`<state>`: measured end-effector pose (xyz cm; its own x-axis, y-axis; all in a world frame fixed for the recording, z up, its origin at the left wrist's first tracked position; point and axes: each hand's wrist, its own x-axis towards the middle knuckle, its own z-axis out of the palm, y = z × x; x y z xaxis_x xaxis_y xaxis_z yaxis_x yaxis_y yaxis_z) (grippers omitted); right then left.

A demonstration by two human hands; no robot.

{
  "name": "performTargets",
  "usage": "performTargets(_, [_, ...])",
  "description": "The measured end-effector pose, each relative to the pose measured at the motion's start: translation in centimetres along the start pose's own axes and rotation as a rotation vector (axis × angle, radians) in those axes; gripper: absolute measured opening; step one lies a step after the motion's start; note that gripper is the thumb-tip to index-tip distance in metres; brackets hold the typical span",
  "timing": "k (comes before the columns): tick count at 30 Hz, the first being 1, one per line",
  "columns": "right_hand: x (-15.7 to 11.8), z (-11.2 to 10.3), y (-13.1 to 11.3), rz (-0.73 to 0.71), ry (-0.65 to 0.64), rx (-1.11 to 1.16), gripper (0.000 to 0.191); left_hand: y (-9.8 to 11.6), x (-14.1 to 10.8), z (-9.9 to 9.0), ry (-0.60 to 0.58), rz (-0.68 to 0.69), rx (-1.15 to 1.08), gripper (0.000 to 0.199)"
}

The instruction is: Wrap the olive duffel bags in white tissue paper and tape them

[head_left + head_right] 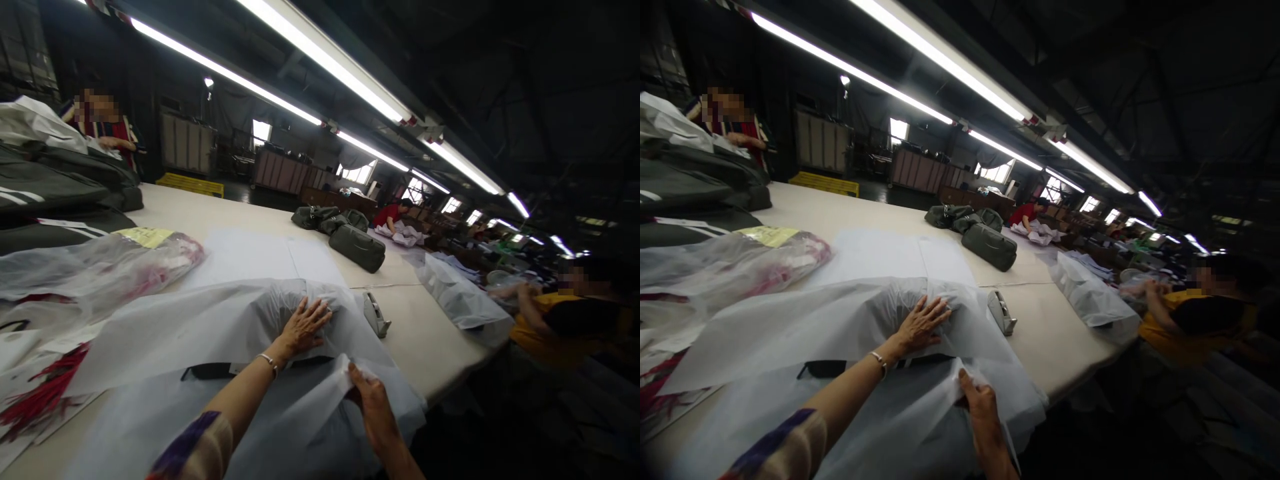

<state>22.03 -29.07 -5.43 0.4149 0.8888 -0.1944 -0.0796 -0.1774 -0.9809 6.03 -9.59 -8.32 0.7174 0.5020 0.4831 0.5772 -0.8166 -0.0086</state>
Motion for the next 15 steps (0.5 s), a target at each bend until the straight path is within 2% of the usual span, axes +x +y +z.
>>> performTargets(2, [1.5, 2.3, -2.4, -0.037, -0.07, 0.069, 0.042, 0.0, -0.1, 0.1, 0.006, 0.006, -0.077, 0.079])
performTargets(4, [3.2, 4.5, -4.2, -0.063, -0.108, 0.131, 0.04, 0.0, 0.0, 0.1, -0.004, -0.004, -0.229, 0.066])
performTargets(6, [5.2, 6.5, -5.3, -0.064, -0.123, 0.178, 0.04, -0.2, 0.3, 0.1, -0.03, -0.033, -0.364, 0.051])
performTargets(8, [7.2, 7.9, -6.0, -0.043, -0.124, 0.211, 0.04, -0.6, 0.6, -0.1, -0.056, -0.061, -0.443, 0.046])
performTargets(11, [9.5, 8.8, -6.9, -0.015, -0.133, 0.232, 0.036, -1.9, 0.8, -1.2, -0.073, -0.09, -0.573, 0.047])
performTargets(15, [11.3, 8.7, -7.9, 0.047, -0.123, 0.247, 0.03, -4.0, 0.8, -3.8, -0.053, -0.196, -0.781, 0.045])
